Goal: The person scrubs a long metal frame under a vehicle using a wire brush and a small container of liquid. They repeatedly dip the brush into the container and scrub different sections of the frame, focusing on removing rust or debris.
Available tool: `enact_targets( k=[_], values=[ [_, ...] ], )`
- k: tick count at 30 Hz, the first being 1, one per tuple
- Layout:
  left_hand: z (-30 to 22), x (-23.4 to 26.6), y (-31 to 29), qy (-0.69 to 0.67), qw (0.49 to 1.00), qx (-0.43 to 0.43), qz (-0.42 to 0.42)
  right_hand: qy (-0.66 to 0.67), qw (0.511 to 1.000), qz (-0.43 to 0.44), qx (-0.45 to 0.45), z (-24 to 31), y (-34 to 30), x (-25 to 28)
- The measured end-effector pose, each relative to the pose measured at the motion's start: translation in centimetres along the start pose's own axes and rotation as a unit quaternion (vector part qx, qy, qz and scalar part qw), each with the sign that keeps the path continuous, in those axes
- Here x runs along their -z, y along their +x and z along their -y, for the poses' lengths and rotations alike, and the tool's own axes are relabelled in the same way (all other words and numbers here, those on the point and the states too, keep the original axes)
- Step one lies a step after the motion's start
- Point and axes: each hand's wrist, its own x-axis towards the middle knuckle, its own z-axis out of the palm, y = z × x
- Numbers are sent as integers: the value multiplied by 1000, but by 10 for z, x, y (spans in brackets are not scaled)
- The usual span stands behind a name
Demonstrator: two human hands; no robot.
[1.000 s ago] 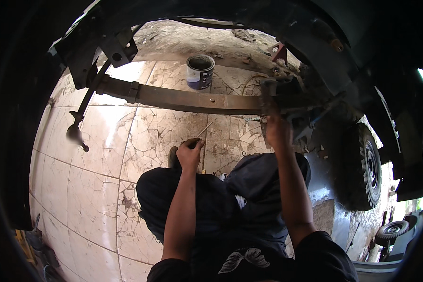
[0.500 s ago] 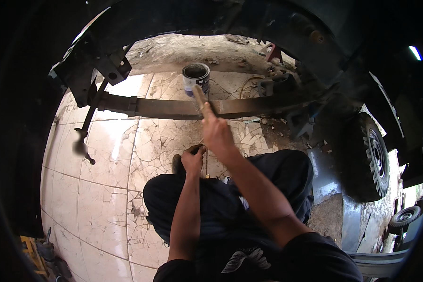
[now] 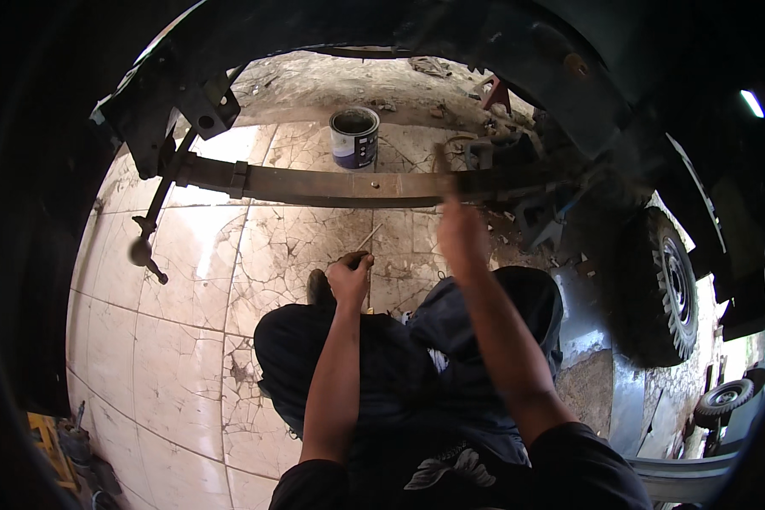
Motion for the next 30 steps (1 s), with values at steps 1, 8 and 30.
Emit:
enact_targets(
  k=[1, 8, 30],
  values=[
    [1, 6, -2, 12, 1000, 14, 3, 72, 997, 38, 5, 48, -12, -6],
    [-17, 9, -10, 137, 990, 37, -15, 161, 984, 71, 17, 163, -11, -40],
    [34, 18, 17, 228, 972, 18, -58, 121, 986, 89, 77, 168, -68, -38]
  ],
)
